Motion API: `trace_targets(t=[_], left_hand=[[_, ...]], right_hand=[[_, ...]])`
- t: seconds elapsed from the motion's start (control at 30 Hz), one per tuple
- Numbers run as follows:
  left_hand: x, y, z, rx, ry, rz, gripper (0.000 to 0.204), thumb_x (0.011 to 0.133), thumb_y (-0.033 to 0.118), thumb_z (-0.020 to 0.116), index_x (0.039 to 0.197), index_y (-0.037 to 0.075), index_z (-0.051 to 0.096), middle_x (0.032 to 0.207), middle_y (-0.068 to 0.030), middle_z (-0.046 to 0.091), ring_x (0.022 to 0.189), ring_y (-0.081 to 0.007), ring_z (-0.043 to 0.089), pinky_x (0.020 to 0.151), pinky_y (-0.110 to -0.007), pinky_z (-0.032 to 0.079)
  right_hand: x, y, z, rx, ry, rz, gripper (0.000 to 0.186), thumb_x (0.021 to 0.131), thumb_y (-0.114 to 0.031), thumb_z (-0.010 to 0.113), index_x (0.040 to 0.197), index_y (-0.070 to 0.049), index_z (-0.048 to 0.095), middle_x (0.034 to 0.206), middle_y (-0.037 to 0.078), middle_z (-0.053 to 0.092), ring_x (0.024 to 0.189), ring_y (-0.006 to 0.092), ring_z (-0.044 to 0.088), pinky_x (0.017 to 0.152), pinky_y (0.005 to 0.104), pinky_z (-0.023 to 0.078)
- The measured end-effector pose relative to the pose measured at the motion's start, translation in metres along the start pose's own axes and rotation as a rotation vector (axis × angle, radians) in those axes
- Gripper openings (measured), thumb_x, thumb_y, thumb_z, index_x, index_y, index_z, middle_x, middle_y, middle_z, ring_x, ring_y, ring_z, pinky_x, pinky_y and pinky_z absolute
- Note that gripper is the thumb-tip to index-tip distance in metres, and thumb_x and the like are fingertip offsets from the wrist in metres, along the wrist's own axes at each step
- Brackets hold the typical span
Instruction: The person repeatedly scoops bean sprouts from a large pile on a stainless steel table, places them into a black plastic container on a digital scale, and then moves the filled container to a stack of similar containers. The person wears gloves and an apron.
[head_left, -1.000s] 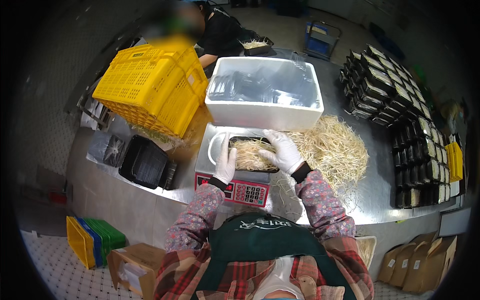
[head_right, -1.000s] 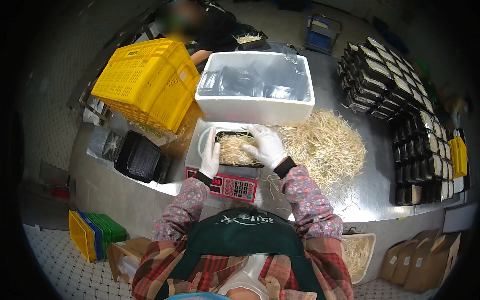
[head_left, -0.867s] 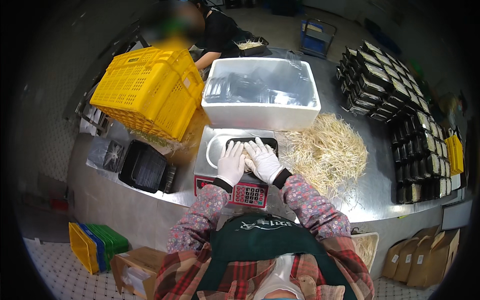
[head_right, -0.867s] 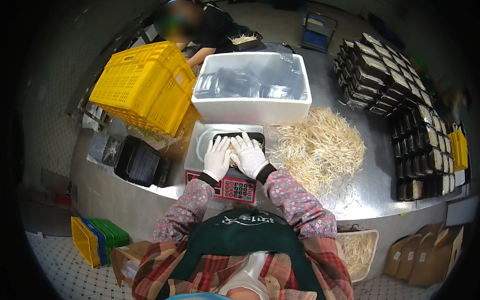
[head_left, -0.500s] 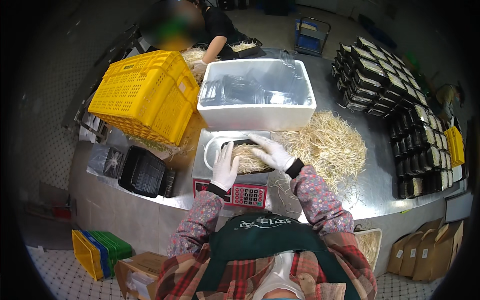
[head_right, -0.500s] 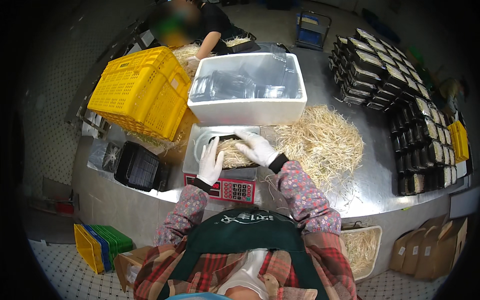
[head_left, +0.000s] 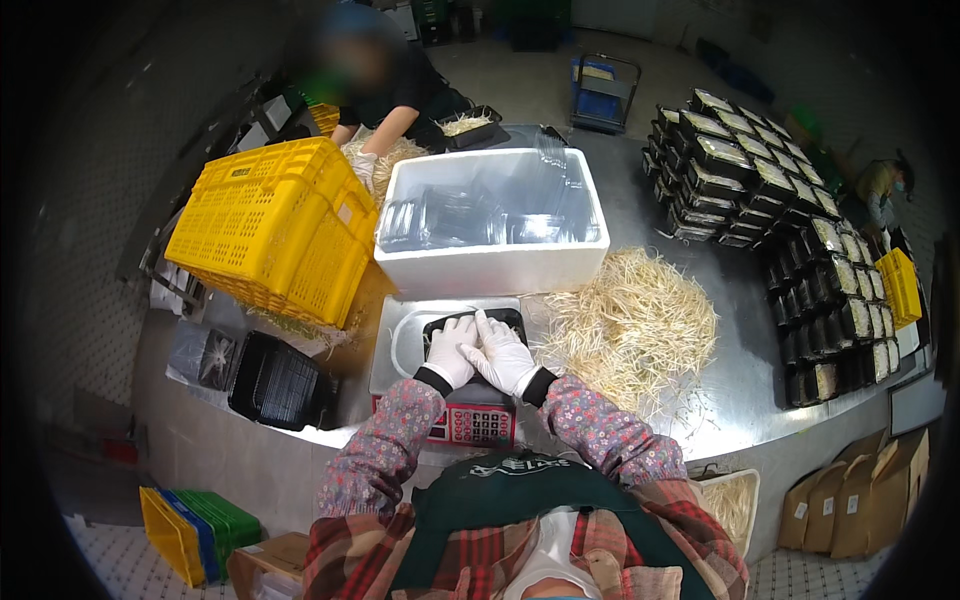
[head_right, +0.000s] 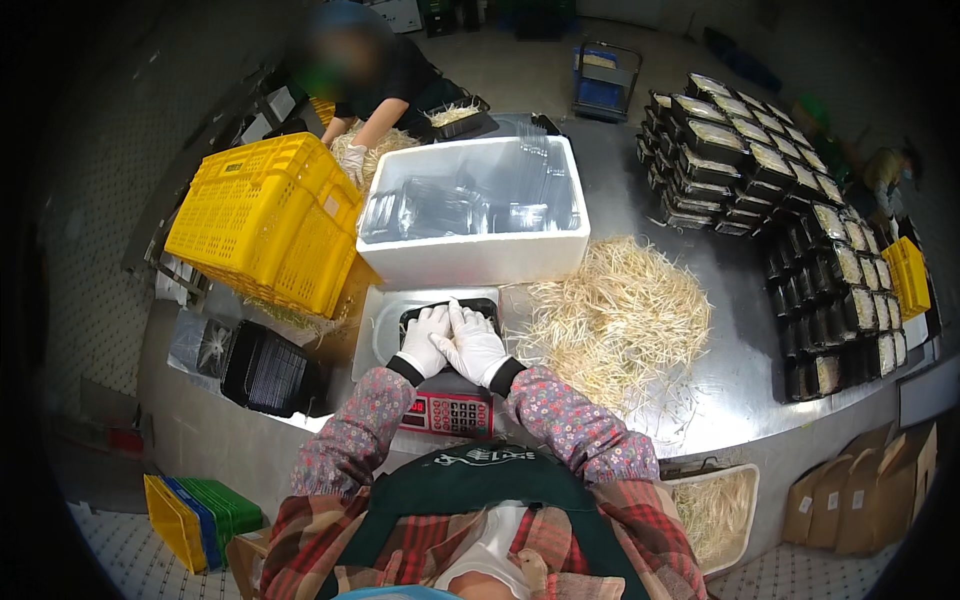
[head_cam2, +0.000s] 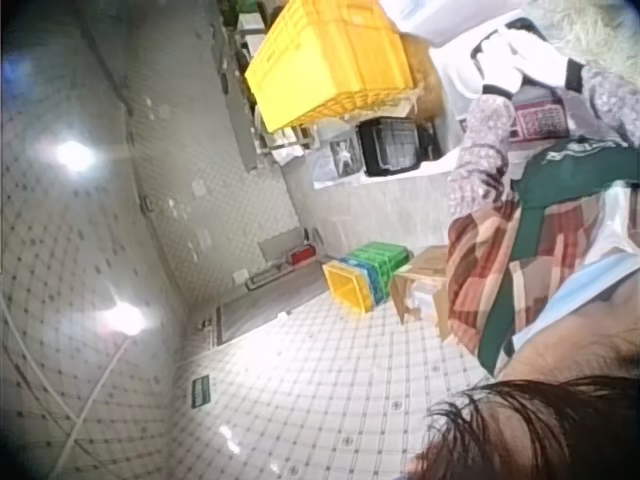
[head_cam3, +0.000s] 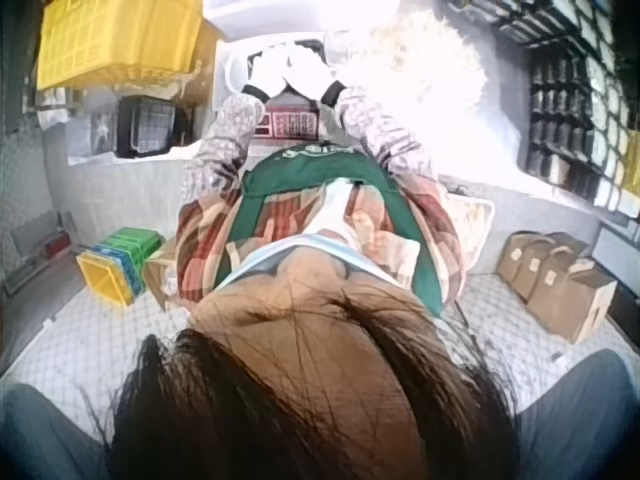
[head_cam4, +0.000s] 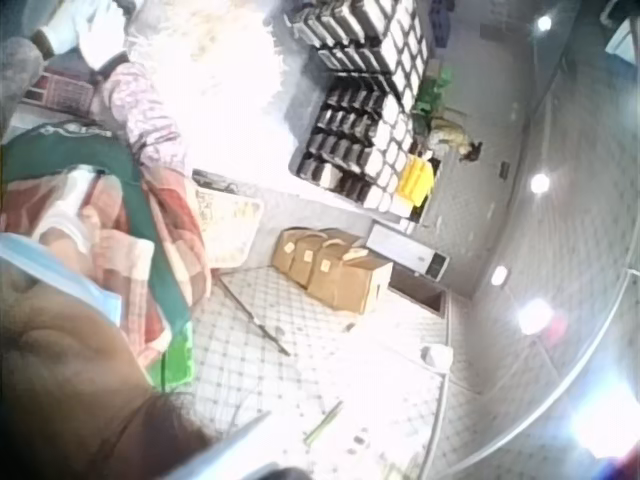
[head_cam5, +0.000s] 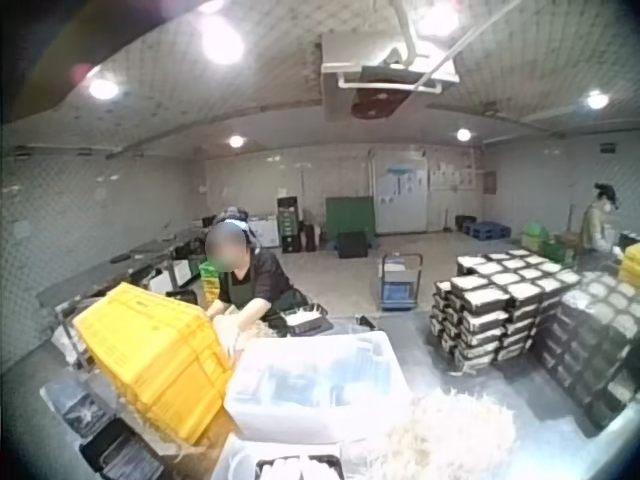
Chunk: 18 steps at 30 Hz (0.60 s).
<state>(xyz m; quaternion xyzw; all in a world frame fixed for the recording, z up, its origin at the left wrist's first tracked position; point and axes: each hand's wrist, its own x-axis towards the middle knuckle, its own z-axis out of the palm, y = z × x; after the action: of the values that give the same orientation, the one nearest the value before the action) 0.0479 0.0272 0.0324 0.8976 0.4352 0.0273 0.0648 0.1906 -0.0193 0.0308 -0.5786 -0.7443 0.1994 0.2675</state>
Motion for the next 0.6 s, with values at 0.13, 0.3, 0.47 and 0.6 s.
trace_targets(t=[0.13, 0.3, 0.47, 0.6], left_hand=[[-0.008, -0.003, 0.0, -0.157, 0.128, 0.059, 0.063, 0.08, 0.034, 0.064, 0.133, 0.004, 0.047, 0.128, -0.0124, 0.053, 0.117, -0.0327, 0.049, 0.091, -0.048, 0.043], [-0.022, 0.001, -0.009, -0.369, 0.399, 0.06, 0.031, 0.09, 0.026, 0.063, 0.115, 0.008, 0.067, 0.117, -0.0124, 0.064, 0.109, -0.0302, 0.06, 0.094, -0.041, 0.046], [-0.027, -0.004, 0.0, -0.592, 0.511, -0.051, 0.033, 0.083, 0.002, 0.06, 0.116, 0.007, 0.065, 0.117, -0.0148, 0.064, 0.108, -0.0331, 0.061, 0.094, -0.04, 0.048], [-0.019, 0.011, -0.008, -0.479, 0.425, -0.006, 0.037, 0.09, 0.013, 0.056, 0.126, 0.01, 0.059, 0.122, -0.0136, 0.06, 0.112, -0.0328, 0.055, 0.097, -0.045, 0.041]], right_hand=[[0.006, 0.014, -0.024, 0.073, -0.056, -0.129, 0.075, 0.095, -0.049, 0.05, 0.14, 0.009, 0.038, 0.123, 0.031, 0.056, 0.112, 0.0435, 0.056, 0.097, 0.0465, 0.044], [0.054, 0.047, -0.101, 0.295, 0.213, 0.056, 0.048, 0.09, -0.04, 0.065, 0.125, -0.008, 0.063, 0.115, 0.019, 0.067, 0.106, 0.0331, 0.065, 0.091, 0.0398, 0.051], [0.13, 0.136, -0.166, -0.439, 0.627, 0.292, 0.071, 0.073, -0.038, 0.078, 0.13, -0.006, 0.052, 0.113, 0.014, 0.06, 0.109, 0.0309, 0.057, 0.09, 0.0443, 0.048], [0.142, 0.197, -0.184, -0.516, 0.287, 0.552, 0.045, 0.071, -0.035, 0.075, 0.102, -0.005, 0.063, 0.102, 0.017, 0.066, 0.097, 0.0333, 0.066, 0.083, 0.0438, 0.053]])
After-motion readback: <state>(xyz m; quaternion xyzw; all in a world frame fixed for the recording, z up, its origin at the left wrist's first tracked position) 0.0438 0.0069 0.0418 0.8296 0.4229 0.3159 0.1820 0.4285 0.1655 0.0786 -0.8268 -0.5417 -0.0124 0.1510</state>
